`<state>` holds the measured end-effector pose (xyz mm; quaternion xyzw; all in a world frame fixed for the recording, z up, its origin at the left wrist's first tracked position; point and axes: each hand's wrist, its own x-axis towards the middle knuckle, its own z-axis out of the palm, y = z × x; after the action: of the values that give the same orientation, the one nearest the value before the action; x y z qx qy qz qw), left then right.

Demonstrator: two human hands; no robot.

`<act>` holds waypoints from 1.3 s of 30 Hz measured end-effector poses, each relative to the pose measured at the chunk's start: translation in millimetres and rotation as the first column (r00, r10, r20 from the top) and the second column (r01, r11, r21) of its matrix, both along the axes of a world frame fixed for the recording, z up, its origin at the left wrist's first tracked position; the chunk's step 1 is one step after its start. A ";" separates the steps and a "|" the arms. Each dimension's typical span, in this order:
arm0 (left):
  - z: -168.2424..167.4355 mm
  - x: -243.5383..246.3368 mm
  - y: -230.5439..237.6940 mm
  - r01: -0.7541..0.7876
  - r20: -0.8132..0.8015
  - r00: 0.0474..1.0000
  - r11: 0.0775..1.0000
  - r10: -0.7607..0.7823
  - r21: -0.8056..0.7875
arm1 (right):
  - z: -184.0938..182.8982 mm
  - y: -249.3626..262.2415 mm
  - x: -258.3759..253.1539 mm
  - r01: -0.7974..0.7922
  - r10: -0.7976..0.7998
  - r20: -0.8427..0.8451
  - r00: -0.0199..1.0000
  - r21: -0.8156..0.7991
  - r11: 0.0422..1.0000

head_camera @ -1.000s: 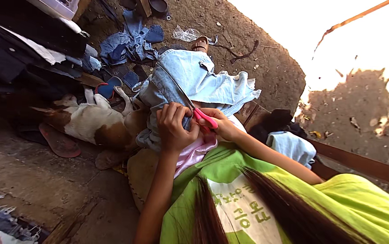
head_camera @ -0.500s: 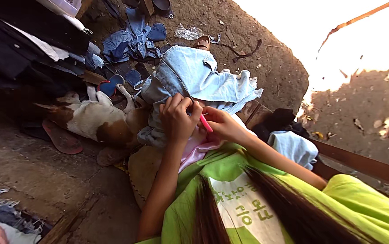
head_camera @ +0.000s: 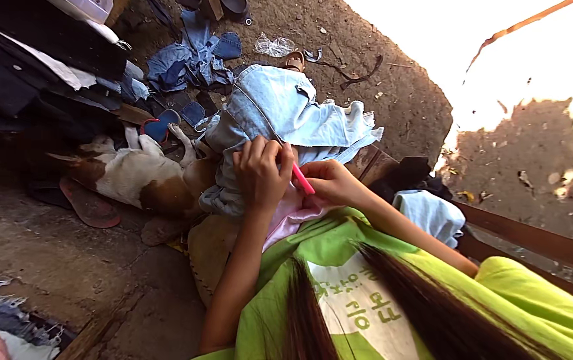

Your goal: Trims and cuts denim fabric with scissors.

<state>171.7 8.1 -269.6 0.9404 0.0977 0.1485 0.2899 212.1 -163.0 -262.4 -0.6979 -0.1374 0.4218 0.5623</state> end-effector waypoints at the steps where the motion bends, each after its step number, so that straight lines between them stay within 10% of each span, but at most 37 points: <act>1: 1.3 -1.9 2.0 0.004 0.007 1.000 0.999 -0.003 -0.039 | 0.1 2.6 -1.0 0.024 -0.021 -0.061 0.998 0.044 0.999; 15: -2.3 -16.7 1.3 -0.082 0.097 0.990 0.980 0.100 -0.181 | -21.1 7.4 -11.0 0.129 -0.078 -0.155 0.985 0.354 0.926; 39: -4.3 -14.7 2.3 -0.048 0.158 0.984 0.981 0.079 -0.188 | -17.8 16.3 -7.1 0.146 -0.105 -0.154 0.982 0.289 0.946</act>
<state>157.0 10.4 -273.9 0.8905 0.1166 0.2251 0.3777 205.1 -146.7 -280.2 -0.5814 -0.1161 0.4061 0.6954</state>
